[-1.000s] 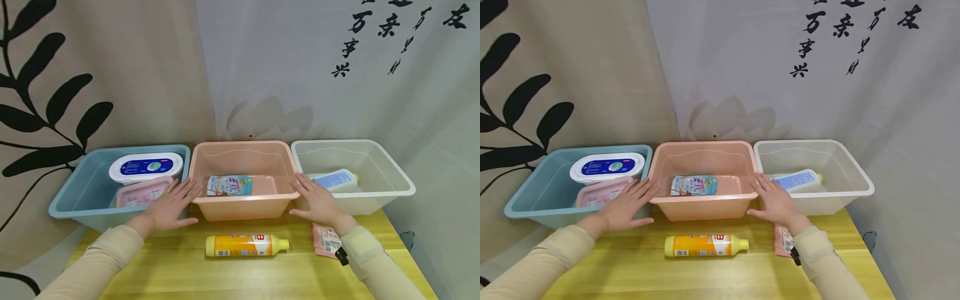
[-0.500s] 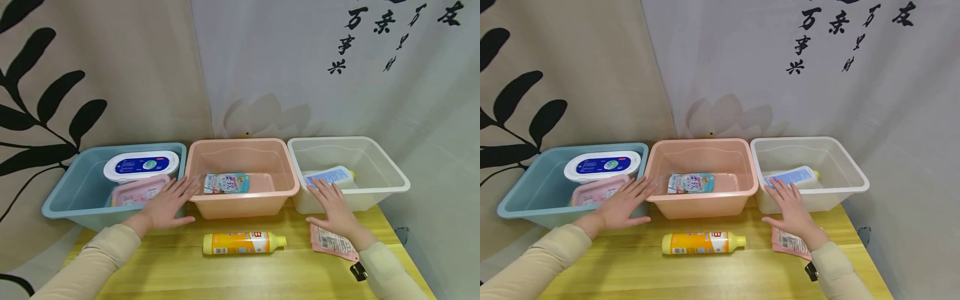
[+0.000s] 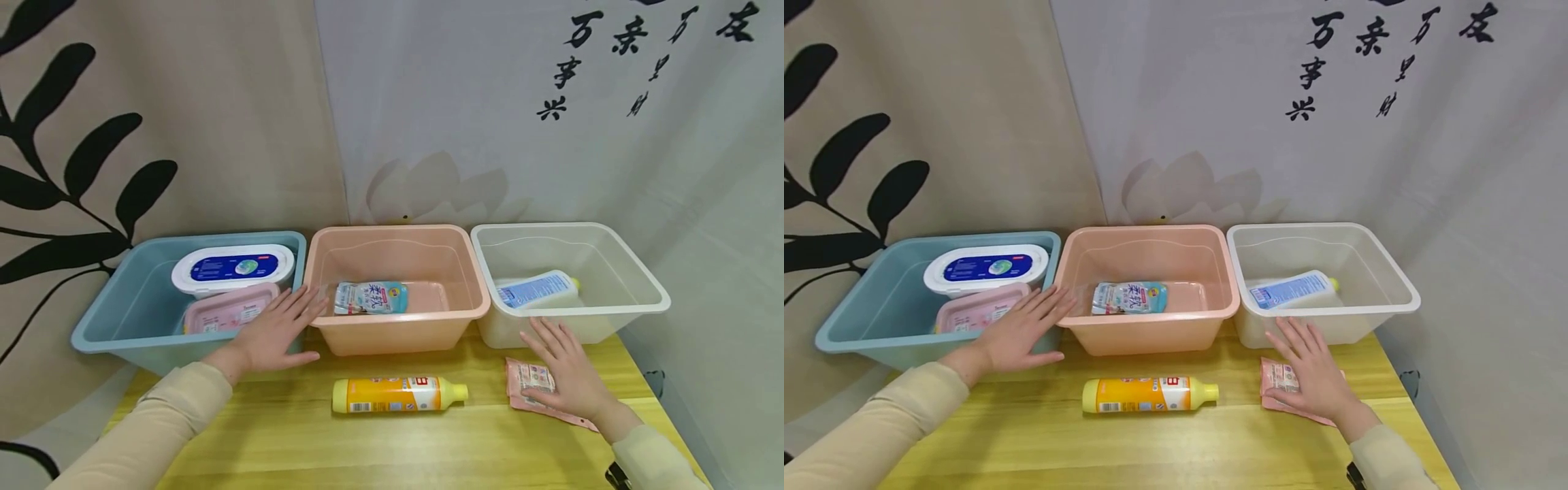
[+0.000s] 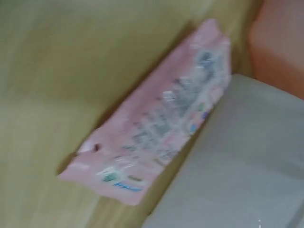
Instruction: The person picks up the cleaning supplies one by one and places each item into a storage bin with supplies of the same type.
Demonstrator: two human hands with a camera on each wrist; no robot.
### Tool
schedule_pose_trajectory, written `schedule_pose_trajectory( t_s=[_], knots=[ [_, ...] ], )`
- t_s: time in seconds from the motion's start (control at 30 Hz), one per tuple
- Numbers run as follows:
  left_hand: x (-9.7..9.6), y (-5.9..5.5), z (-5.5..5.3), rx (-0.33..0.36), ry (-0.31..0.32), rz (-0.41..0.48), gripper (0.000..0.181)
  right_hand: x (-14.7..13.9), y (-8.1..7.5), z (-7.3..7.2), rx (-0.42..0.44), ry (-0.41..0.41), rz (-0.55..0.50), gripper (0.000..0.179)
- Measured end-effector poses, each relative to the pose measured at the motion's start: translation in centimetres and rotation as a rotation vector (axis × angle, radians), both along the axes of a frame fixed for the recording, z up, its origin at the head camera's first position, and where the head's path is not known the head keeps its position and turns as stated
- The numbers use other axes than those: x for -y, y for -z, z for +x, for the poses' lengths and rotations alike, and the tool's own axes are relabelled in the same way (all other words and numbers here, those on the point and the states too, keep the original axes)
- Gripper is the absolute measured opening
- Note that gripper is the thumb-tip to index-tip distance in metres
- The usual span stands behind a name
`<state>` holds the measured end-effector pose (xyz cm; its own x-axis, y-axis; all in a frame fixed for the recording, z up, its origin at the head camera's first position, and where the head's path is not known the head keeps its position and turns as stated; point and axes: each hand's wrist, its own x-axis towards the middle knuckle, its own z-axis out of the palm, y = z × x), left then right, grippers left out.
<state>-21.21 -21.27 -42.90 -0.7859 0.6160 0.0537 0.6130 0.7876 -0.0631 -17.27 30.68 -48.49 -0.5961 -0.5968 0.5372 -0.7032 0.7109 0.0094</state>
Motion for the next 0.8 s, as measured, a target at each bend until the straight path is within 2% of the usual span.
schedule_pose_trajectory(
  t_s=[0.13,0.37,0.6,0.8],
  knots=[
    [0.1,0.1,-0.1,-0.003,0.010,-0.003,0.090,-0.7,1.0,0.5,0.037,-0.018,0.033,0.085],
    [0.0,-0.2,-0.1,0.004,0.010,-0.005,0.089,-1.6,2.7,0.8,0.116,0.020,0.094,0.089],
    [0.1,-0.1,-0.1,-0.012,0.015,-0.019,0.089,-2.0,4.9,0.8,0.155,0.020,0.086,0.086],
    [0.0,-0.1,-0.1,-0.008,0.016,-0.016,0.089,-2.5,6.4,1.1,0.226,0.048,0.089,0.088]
  ],
)
